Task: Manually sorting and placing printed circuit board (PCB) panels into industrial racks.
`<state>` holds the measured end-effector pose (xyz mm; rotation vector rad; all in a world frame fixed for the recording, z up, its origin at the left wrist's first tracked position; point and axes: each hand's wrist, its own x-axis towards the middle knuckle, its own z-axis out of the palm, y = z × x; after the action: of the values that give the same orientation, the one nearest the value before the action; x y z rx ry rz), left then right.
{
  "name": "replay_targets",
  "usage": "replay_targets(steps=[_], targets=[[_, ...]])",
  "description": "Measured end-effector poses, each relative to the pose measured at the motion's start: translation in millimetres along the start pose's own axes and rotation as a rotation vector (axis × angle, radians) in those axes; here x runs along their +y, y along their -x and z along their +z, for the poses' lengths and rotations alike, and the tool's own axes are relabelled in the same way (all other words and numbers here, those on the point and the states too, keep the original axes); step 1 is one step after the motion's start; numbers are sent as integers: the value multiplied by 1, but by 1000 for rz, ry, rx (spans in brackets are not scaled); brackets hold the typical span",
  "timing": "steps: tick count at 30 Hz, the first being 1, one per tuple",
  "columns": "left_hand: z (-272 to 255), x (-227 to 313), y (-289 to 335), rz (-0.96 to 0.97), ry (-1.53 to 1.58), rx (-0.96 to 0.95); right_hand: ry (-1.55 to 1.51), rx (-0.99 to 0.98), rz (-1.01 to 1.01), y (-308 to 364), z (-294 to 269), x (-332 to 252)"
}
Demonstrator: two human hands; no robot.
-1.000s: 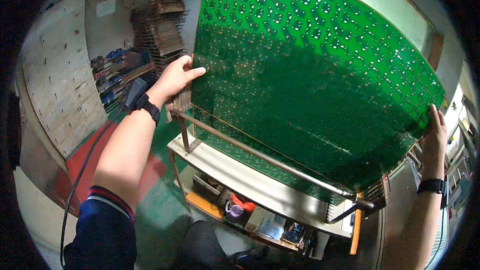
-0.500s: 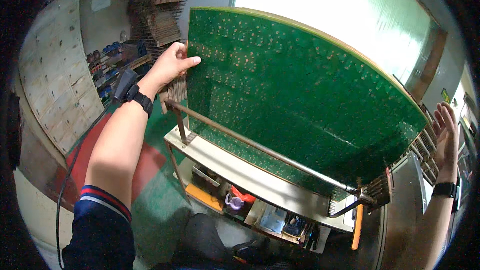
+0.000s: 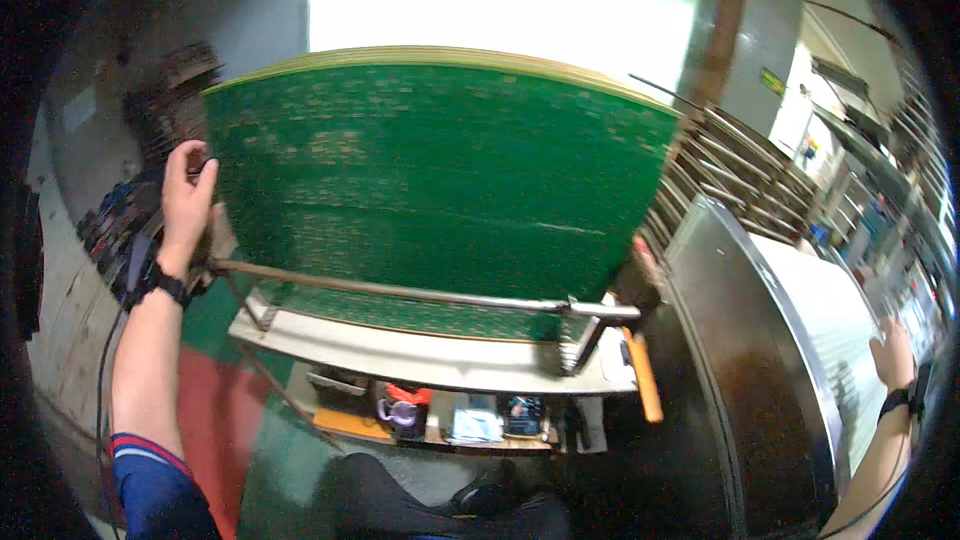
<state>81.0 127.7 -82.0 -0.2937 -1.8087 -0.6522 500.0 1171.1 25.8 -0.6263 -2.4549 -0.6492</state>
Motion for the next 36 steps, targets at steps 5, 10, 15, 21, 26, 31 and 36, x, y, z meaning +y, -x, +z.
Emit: replay_targets(steps=[5,10,15,21,26,31,36], targets=[[39,126,15,19,322,-506,69,-35,51,17,-45,14],[99,218,38,227,305,-1260,-14,-134,11,48,-52,-5],[140,245,43,-63,191,-1558,-472,-18,8,73,2,-83],[150,243,59,-245,381,-1627,-605,-353,-42,55,-20,-141],[158,242,65,-189,508,-1605,-354,-250,-154,58,-28,-135],[146,237,64,-220,536,-1549,-352,-261,-183,52,-37,-156],[150,239,65,-143,448,-1505,-302,-258,-168,53,-31,-148]])
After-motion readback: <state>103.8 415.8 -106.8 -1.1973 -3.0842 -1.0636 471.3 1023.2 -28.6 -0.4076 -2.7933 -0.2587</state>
